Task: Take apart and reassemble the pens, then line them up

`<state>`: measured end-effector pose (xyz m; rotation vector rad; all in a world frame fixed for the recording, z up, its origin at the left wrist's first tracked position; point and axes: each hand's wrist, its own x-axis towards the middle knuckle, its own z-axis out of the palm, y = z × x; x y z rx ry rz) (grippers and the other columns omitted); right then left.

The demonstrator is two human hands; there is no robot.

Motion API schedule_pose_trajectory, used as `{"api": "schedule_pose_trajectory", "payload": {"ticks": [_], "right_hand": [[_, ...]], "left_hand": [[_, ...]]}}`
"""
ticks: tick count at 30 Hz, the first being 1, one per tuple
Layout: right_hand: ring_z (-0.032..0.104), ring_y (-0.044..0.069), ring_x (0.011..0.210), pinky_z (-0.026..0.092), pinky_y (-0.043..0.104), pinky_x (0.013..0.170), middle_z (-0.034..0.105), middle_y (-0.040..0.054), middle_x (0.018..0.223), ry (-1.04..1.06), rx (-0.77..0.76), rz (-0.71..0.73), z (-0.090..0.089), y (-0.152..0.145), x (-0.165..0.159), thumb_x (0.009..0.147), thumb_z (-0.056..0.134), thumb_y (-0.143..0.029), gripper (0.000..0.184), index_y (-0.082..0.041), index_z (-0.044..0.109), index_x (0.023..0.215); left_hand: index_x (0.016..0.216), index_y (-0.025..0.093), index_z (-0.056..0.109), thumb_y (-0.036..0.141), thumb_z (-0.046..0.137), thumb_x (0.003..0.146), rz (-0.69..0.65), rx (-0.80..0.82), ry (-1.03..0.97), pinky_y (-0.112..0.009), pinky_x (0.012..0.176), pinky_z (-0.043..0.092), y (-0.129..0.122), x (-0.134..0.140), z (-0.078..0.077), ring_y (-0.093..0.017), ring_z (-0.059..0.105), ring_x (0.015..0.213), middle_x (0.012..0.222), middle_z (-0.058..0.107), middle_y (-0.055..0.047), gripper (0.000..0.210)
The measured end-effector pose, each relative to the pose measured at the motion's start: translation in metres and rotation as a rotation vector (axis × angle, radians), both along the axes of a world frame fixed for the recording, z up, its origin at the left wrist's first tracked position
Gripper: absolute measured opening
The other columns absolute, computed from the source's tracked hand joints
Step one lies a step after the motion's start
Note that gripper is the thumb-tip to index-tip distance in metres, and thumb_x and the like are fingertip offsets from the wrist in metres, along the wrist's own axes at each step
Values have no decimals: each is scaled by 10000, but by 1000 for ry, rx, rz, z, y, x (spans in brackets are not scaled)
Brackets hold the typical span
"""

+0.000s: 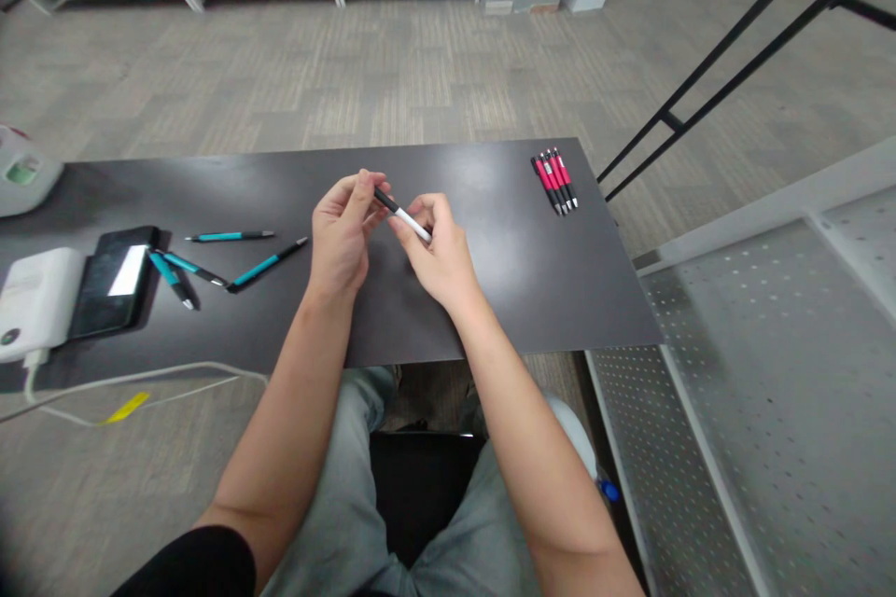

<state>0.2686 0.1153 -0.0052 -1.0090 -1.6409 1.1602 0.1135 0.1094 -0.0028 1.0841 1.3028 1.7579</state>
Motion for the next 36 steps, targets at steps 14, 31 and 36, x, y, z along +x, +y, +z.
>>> {"api": "schedule_pose_trajectory", "payload": {"ticks": [14, 31, 36], "right_hand": [[537, 217, 805, 458, 365, 795, 583, -27, 864, -66, 35, 4, -5, 4, 14, 1071, 773, -617, 360, -310, 587, 1093], [535, 209, 783, 454, 366, 789, 599, -27, 821, -93, 34, -14, -4, 12, 30, 1067, 771, -700, 414, -298, 672, 1073], [404, 178, 657, 336, 325, 600, 446, -50, 754, 103, -220, 110, 0, 6, 17, 990, 755, -910, 623, -301, 677, 1092]], "left_hand": [[1111, 266, 885, 628, 902, 1030, 90, -9, 206, -331, 881, 664, -1, -40, -6, -222, 806, 963, 1019, 871, -61, 372], [1088, 285, 879, 223, 1007, 807, 62, -357, 746, -607, 1232, 498, -15, -65, -15, -334, 771, 1098, 1325, 811, -91, 315], [1230, 277, 894, 596, 932, 1023, -270, -59, 232, -416, 1080, 647, -13, -41, 3, -285, 832, 1168, 1291, 896, -115, 381]]}}
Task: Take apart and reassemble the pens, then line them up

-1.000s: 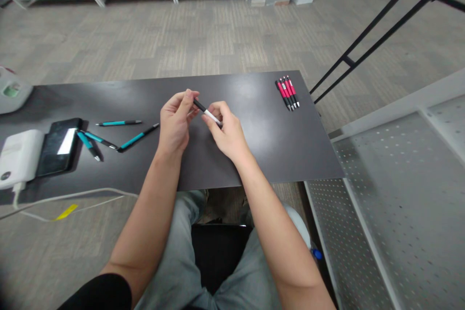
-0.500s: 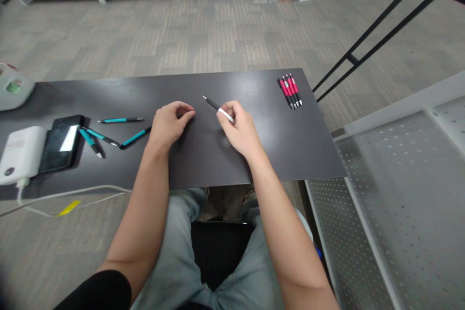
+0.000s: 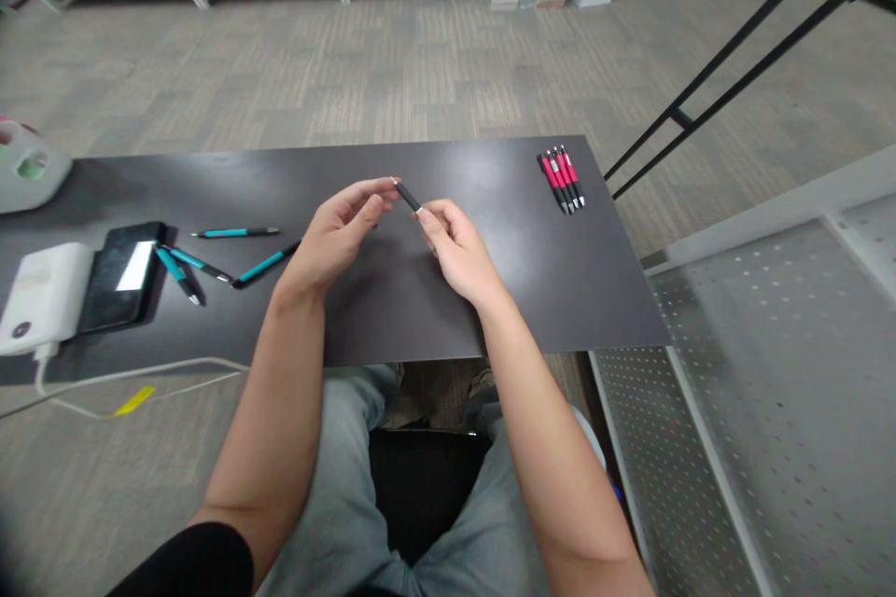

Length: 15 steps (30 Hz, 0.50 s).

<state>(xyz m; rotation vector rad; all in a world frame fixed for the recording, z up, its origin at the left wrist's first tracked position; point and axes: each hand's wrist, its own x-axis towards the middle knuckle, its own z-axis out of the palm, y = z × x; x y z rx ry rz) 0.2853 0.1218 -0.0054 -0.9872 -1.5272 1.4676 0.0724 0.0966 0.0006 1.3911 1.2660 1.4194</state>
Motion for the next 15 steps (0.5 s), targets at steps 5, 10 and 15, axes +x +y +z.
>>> {"api": "schedule_pose_trajectory", "payload": {"ticks": [5, 10, 15], "right_hand": [[203, 144, 581, 198, 317, 521, 299, -79, 724, 152, -258, 181, 16, -12, -9, 971, 710, -984, 694, -292, 672, 1007], [230, 138, 554, 257, 300, 483, 305, -81, 693, 145, -265, 198, 14, -15, -12, 992, 662, -1016, 728, -289, 668, 955], [578, 224, 762, 543, 349, 665, 511, -5, 790, 15, 20, -24, 2, -12, -22, 1023, 677, -970, 671, -304, 634, 952]], "left_hand": [[1288, 281, 893, 701, 859, 1080, -131, -40, -238, -393, 979, 721, 0, 25, 9, -264, 888, 1092, 1219, 932, -116, 470], [1179, 271, 878, 671, 841, 1109, -81, -13, -259, -385, 892, 731, 2, 37, 4, -217, 863, 906, 1152, 934, -94, 408], [1098, 272, 790, 679, 764, 1158, 167, 64, -274, -350, 781, 699, 7, 61, -7, -216, 870, 939, 1071, 905, -68, 412]]}}
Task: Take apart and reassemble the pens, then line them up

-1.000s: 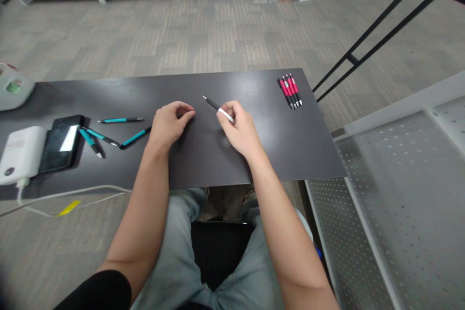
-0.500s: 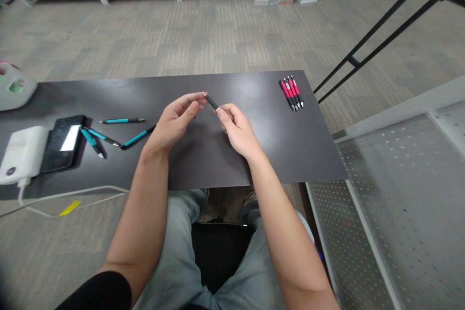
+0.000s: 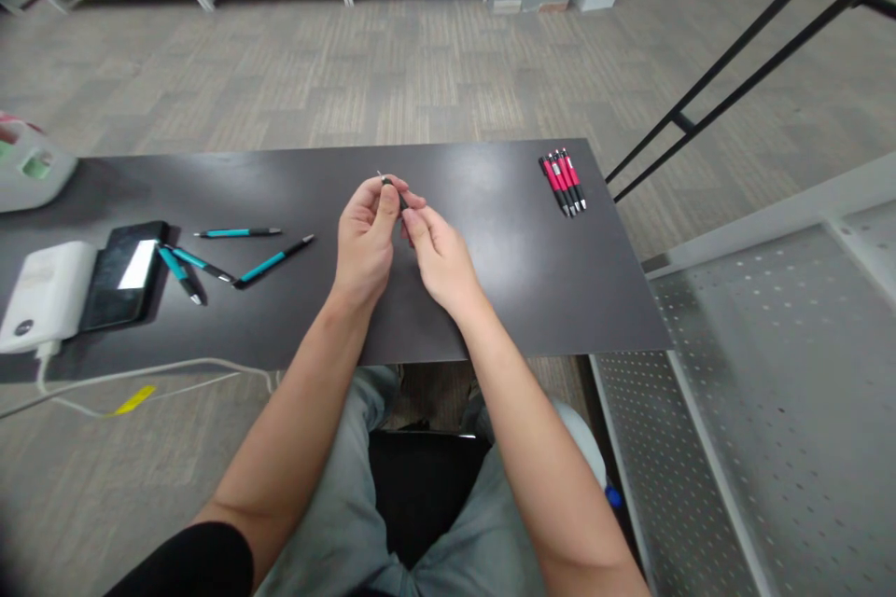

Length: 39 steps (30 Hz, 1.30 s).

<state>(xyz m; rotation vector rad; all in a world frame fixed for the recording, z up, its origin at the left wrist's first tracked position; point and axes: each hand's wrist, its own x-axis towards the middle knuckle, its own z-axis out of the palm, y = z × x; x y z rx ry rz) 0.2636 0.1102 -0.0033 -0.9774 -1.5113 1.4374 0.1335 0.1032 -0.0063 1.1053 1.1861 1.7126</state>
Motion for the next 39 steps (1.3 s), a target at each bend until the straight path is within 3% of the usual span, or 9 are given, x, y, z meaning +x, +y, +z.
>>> {"api": "schedule_pose_trajectory", "payload": {"ticks": [4, 11, 14, 16, 21, 26, 30, 35, 39], "right_hand": [[685, 274, 1067, 623, 397, 940, 659, 54, 985, -21, 160, -69, -4, 0, -3, 1104, 608, -902, 619, -292, 679, 1027], [571, 224, 838, 548, 366, 777, 566, -6, 896, 28, 130, -102, -8, 2, 1, 980, 834, -888, 623, -314, 608, 1068], [543, 222, 799, 505, 365, 738, 490, -20, 832, 10, 95, -86, -9, 3, 4, 1049, 694, -936, 631, -311, 604, 1062], [567, 233, 821, 504, 378, 743, 518, -2, 847, -9, 93, -44, -10, 4, 4, 1090, 590, -952, 646, -307, 621, 1052], [576, 226, 814, 520, 383, 762, 576, -12, 906, 30, 146, -43, -12, 6, 4, 987, 813, -901, 635, -333, 582, 1150], [606, 236, 866, 541, 395, 818, 588, 13, 891, -42, 163, -15, -12, 6, 3, 1111, 560, -931, 636, -300, 593, 1041], [630, 226, 906, 557, 369, 809, 648, 25, 1028, -55, 173, -80, -15, 6, 2, 1029, 773, -864, 593, -313, 606, 1173], [664, 256, 932, 567, 410, 876, 655, 41, 942, -64, 174, -11, -15, 6, 3, 1156, 570, -837, 557, -295, 648, 1058], [634, 241, 861, 551, 402, 829, 662, 13, 945, -42, 184, -46, -12, 5, 2, 1046, 778, -835, 551, -319, 636, 1178]], "left_hand": [[1135, 273, 784, 714, 791, 1129, 46, 36, -1, -366, 843, 711, 0, 6, 0, -257, 899, 1096, 1066, 898, -72, 441], [990, 266, 801, 711, 1006, 938, 2, 22, -105, -373, 914, 737, -2, -4, 10, -262, 901, 1068, 1056, 917, -63, 492], [956, 265, 803, 704, 1021, 922, -10, 30, -98, -372, 898, 734, -1, -7, 10, -238, 883, 999, 1073, 920, -64, 492], [944, 268, 804, 707, 1013, 930, -9, 34, -83, -362, 858, 724, 0, -9, 9, -225, 868, 964, 1076, 917, -66, 487], [932, 272, 793, 651, 1028, 943, 31, 15, -45, -369, 911, 714, 1, -14, 9, -231, 862, 1007, 1040, 894, -57, 447], [939, 255, 785, 607, 1025, 962, 22, -8, 3, -323, 823, 678, 1, -17, 10, -173, 795, 835, 1004, 862, -34, 427], [930, 254, 767, 568, 1023, 978, 41, -1, 13, -313, 867, 668, 1, -18, 9, -178, 799, 904, 974, 836, -25, 408], [928, 245, 750, 522, 1024, 986, 11, -40, 3, -293, 780, 628, 2, -17, 9, -151, 751, 795, 908, 793, -1, 394], [915, 242, 742, 453, 1028, 994, 32, -53, -18, -294, 790, 609, 2, -16, 10, -160, 759, 829, 900, 780, -2, 364]]}}
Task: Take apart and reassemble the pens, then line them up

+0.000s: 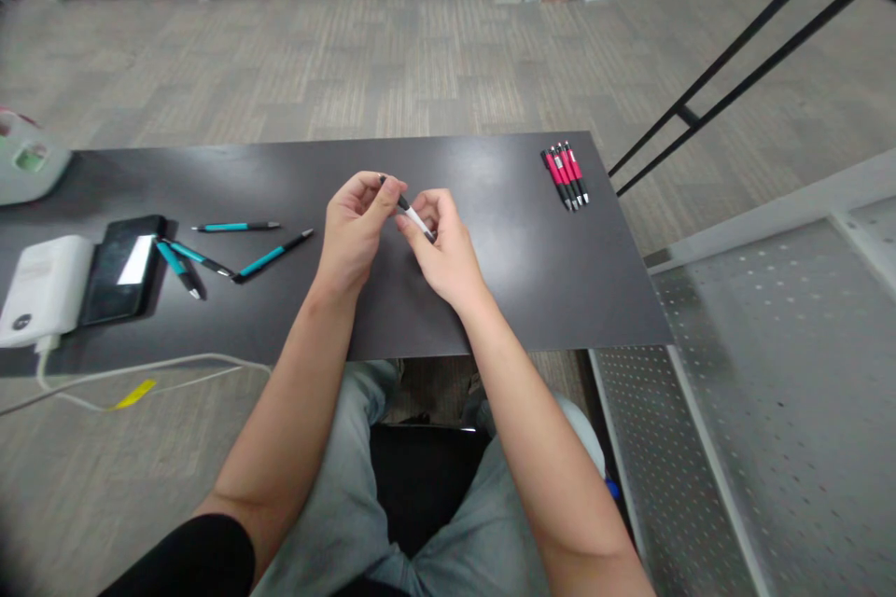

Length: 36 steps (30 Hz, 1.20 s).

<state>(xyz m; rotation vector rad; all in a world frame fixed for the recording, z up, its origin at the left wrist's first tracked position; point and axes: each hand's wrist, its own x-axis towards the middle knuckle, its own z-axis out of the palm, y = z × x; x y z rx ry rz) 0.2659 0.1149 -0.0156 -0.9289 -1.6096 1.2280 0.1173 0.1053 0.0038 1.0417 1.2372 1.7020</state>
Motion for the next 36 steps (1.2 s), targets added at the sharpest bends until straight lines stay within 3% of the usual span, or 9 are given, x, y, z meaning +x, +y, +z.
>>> {"api": "schedule_pose_trajectory", "payload": {"ticks": [5, 11, 19, 25, 29, 32, 36], "right_hand": [[658, 254, 864, 566, 420, 867, 618, 1, 864, -11, -12, 42, -1, -1, 0, 1150, 576, -839, 522, -322, 646, 1159], [635, 237, 819, 546, 403, 843, 645, -12, 906, -47, 41, 35, -2, -2, 3, 1110, 736, -677, 392, -319, 590, 1179], [621, 243, 870, 512, 385, 892, 688, 7, 885, -244, 94, 12, 5, 1, 15, 1163, 625, -663, 389, -299, 664, 1030], [600, 241, 819, 492, 379, 836, 685, 7, 845, -304, 106, -87, 5, 13, 37, 1113, 693, -721, 446, -291, 703, 996], [581, 231, 789, 480, 373, 804, 683, 6, 845, -303, 112, -136, 6, 17, 47, 1098, 689, -779, 504, -285, 719, 1003], [577, 229, 779, 476, 373, 794, 684, 5, 838, -311, 110, -137, 8, 18, 49, 1099, 685, -784, 511, -284, 722, 1002], [579, 225, 768, 467, 375, 784, 696, 5, 841, -308, 126, -130, 9, 17, 49, 1103, 688, -745, 481, -278, 723, 990]], "left_hand": [[897, 243, 736, 461, 1028, 995, -15, 0, -10, -285, 812, 616, 1, 0, 0, -147, 740, 823, 906, 783, -3, 378], [893, 258, 715, 590, 1014, 983, 73, 16, -27, -271, 789, 624, 2, -3, 0, -146, 723, 826, 897, 753, 4, 455], [961, 298, 718, 677, 915, 1038, 198, 10, 62, -286, 772, 607, 9, -32, 2, -169, 750, 868, 948, 786, -7, 435], [997, 291, 754, 558, 1007, 942, 164, -13, 382, -401, 990, 582, 8, -48, -11, -243, 763, 929, 904, 810, -14, 372], [922, 294, 790, 355, 1036, 880, 172, -158, 799, -628, 1247, 407, 3, -38, -18, -348, 747, 1096, 1000, 849, -34, 257], [892, 281, 790, 298, 1023, 883, 201, -249, 984, -715, 1253, 329, -1, -28, -18, -450, 679, 1291, 1202, 844, -111, 234], [879, 262, 761, 312, 1010, 901, 237, -299, 1068, -747, 1249, 316, -2, -25, -21, -497, 613, 1367, 1283, 803, -165, 255]]}}
